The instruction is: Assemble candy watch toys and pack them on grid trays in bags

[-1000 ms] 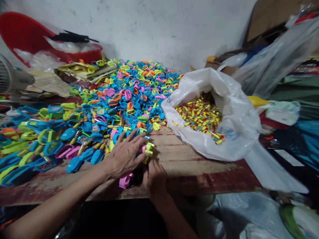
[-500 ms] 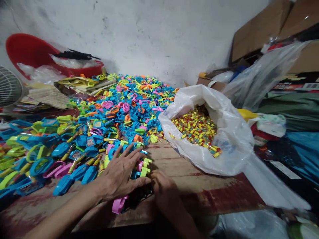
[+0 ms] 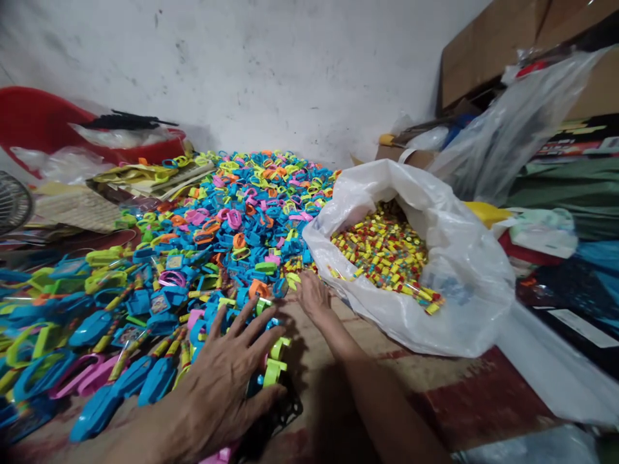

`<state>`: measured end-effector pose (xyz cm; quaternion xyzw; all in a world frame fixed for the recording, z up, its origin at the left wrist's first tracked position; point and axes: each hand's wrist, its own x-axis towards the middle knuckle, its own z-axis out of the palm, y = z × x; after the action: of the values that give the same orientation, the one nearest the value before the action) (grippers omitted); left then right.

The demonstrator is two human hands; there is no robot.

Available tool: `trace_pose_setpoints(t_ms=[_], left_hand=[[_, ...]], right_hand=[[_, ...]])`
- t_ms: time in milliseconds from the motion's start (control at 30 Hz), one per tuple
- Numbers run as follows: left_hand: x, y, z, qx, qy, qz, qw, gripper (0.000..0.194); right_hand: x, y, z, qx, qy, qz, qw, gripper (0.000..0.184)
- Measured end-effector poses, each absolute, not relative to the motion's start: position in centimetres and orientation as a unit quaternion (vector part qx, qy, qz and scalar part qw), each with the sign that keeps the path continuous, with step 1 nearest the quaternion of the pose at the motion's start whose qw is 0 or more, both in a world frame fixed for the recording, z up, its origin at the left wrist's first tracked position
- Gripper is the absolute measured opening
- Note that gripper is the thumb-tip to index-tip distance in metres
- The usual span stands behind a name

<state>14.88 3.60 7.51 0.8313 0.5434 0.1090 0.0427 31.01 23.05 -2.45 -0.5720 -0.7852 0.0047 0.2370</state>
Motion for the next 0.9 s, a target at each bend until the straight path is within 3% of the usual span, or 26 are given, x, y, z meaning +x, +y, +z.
trace_pose_setpoints(t_ms=[167,300,400,533,700,900], left_hand=[[13.5,3.2,7.2,0.826,0.549,0.114,0.053,0.06],[13.1,3.1,7.0,0.824,0.551,0.123,0.048,0.063],[13.2,3.0,7.0,0.823,0.553,0.121,0.049,0.061],[13.3,2.9,7.4,0.821,0.558,0.11,0.05,0.058],[13.4,3.0,7.6,0.826,0.552,0.099,0.043,0.057],[13.4,2.9,7.2,0.838,0.534,0.111,-0.001,0.057]], right_hand=[[32.4,21.4,-0.8,-0.612,-0.758,-0.03,0.224,0.027],[29.4,22.5,1.4,-0.521,-0.812,-0.068,0.253,0.031],[25.3,24.4,2.3,-0.445,-0.864,-0.038,0.233,0.031],[22.7,25.3,2.7,-0.453,-0.865,-0.004,0.215,0.03],[27.6,22.5,2.8,-0.527,-0.818,0.015,0.232,0.034],[34.8,17.2,0.7,-0.541,-0.816,0.028,0.202,0.026]])
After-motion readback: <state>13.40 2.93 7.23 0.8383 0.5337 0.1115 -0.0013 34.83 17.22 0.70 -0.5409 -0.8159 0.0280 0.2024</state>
